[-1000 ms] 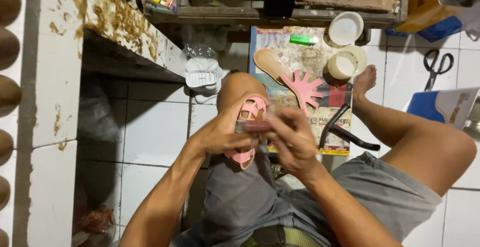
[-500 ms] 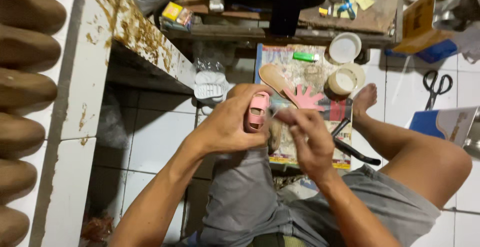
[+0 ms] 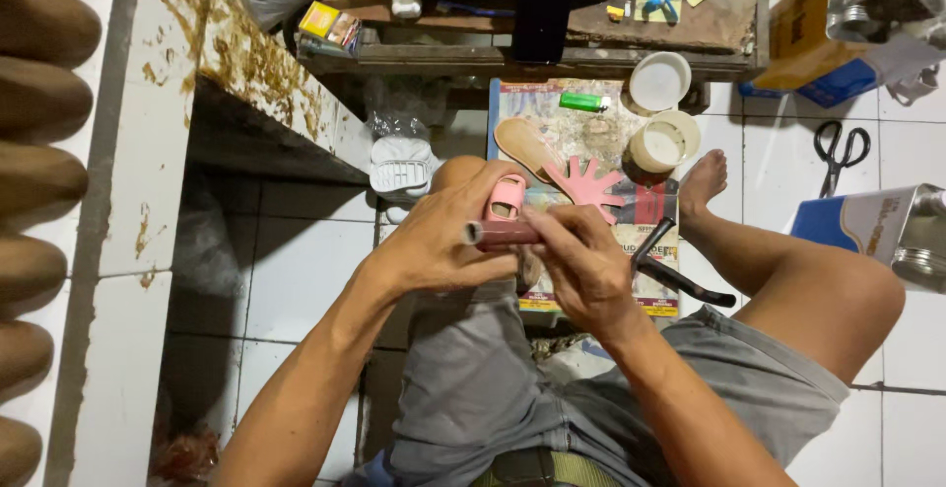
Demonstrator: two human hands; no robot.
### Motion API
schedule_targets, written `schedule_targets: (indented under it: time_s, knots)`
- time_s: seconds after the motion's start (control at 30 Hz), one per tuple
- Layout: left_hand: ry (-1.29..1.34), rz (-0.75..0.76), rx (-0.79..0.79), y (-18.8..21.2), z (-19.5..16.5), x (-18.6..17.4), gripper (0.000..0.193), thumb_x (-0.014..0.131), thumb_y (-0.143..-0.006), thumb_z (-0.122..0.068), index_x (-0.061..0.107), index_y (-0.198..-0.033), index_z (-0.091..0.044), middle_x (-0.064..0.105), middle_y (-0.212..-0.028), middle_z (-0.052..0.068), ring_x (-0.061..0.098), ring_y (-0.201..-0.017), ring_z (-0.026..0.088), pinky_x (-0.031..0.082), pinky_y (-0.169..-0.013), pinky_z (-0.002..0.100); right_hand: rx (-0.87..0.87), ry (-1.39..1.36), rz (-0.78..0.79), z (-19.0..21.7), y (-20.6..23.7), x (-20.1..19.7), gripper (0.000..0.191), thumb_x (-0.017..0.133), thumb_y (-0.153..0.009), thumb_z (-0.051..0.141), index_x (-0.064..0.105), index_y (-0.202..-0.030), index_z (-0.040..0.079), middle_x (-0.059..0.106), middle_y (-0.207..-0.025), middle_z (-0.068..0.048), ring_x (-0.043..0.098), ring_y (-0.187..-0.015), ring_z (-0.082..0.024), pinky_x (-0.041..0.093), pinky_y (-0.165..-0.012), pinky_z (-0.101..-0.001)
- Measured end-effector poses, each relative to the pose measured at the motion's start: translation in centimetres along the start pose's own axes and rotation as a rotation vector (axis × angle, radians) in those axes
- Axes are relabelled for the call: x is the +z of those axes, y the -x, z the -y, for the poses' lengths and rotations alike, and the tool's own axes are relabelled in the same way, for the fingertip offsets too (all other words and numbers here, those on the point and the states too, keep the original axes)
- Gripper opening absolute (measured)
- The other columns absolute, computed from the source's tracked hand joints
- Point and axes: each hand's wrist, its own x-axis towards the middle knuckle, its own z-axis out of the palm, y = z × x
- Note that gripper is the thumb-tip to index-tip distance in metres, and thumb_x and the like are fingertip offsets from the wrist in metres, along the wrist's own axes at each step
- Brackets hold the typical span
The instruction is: The person assembles pink sandals by fitting pink straps onto wooden shoe lasts. They repeatedly adjust the straps, use a small tool to press the material, and place finished sandals on a nearby shelf. The person also handles a pink star-shaped insole and a wooden last.
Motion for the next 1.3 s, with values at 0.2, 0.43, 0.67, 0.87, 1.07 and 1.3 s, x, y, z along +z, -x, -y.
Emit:
schedule_targets:
  time_s: [0.2,0.43,0.67,0.87,1.07,1.3]
  knots:
    - [-0.032,-0.013,-0.089,0.4,0.2,0.2,0.075,0.079,-0.070,-0.025,0.049,-0.137,-0.014,0.069,-0.106,0.015,0.070,-0.096,0.036,0.055,-0.079,0.045,0.201,-0.099,-0.034,-0.2,0.4,0.0,0.037,0.067,-0.095,-0.007,0.065,-0.131,0.002,0.067,-0.109,-0.014,0.066,-0.091,-0.023,0.054,-0.079,-0.0318]
    - [0.014,-0.090,0.083,1.0,0.9,0.3,0.067,0.081,-0.075,-0.022,0.051,-0.134,-0.012,0.068,-0.115,0.014,0.070,-0.102,0.035,0.056,-0.085,0.043,0.109,-0.099,-0.021,-0.8,1.2,1.3,0.033,0.064,-0.100,-0.006,0.064,-0.133,0.001,0.068,-0.118,-0.017,0.068,-0.106,-0.029,0.055,-0.091,-0.0363]
    - [0.102,-0.056,0.107,1.6,0.7,0.1,0.071,0.085,-0.075,-0.022,0.048,-0.134,-0.008,0.064,-0.119,0.013,0.068,-0.106,0.034,0.055,-0.088,0.039,0.140,-0.232,-0.024,-0.7,2.3,2.6,0.035,0.065,-0.099,-0.002,0.063,-0.134,0.002,0.066,-0.118,-0.017,0.066,-0.097,-0.023,0.055,-0.083,-0.0307]
    - [0.051,-0.250,0.100,2.1,-0.1,0.3,0.070,0.080,-0.073,-0.017,0.049,-0.135,-0.010,0.065,-0.124,0.013,0.070,-0.108,0.032,0.057,-0.091,0.039,0.203,-0.181,-0.092,-0.8,1.6,2.4,0.038,0.062,-0.100,-0.006,0.062,-0.137,0.001,0.069,-0.118,-0.015,0.067,-0.104,-0.026,0.053,-0.092,-0.0351]
    - [-0.093,-0.178,0.156,1.6,0.3,1.0,0.071,0.084,-0.069,-0.023,0.053,-0.131,-0.011,0.067,-0.115,0.012,0.068,-0.100,0.037,0.054,-0.085,0.044,0.060,-0.076,0.002,-0.4,0.7,1.5,0.036,0.065,-0.097,-0.004,0.063,-0.133,0.001,0.065,-0.113,-0.016,0.065,-0.102,-0.026,0.053,-0.089,-0.0349]
    - [-0.122,-0.224,0.216,2.0,-0.1,1.3,0.067,0.083,-0.070,-0.020,0.053,-0.130,-0.010,0.067,-0.115,0.013,0.067,-0.105,0.037,0.055,-0.090,0.044,0.108,-0.088,0.002,0.4,1.0,0.2,0.036,0.066,-0.097,-0.002,0.063,-0.133,0.000,0.066,-0.110,-0.014,0.064,-0.094,-0.024,0.052,-0.084,-0.0322]
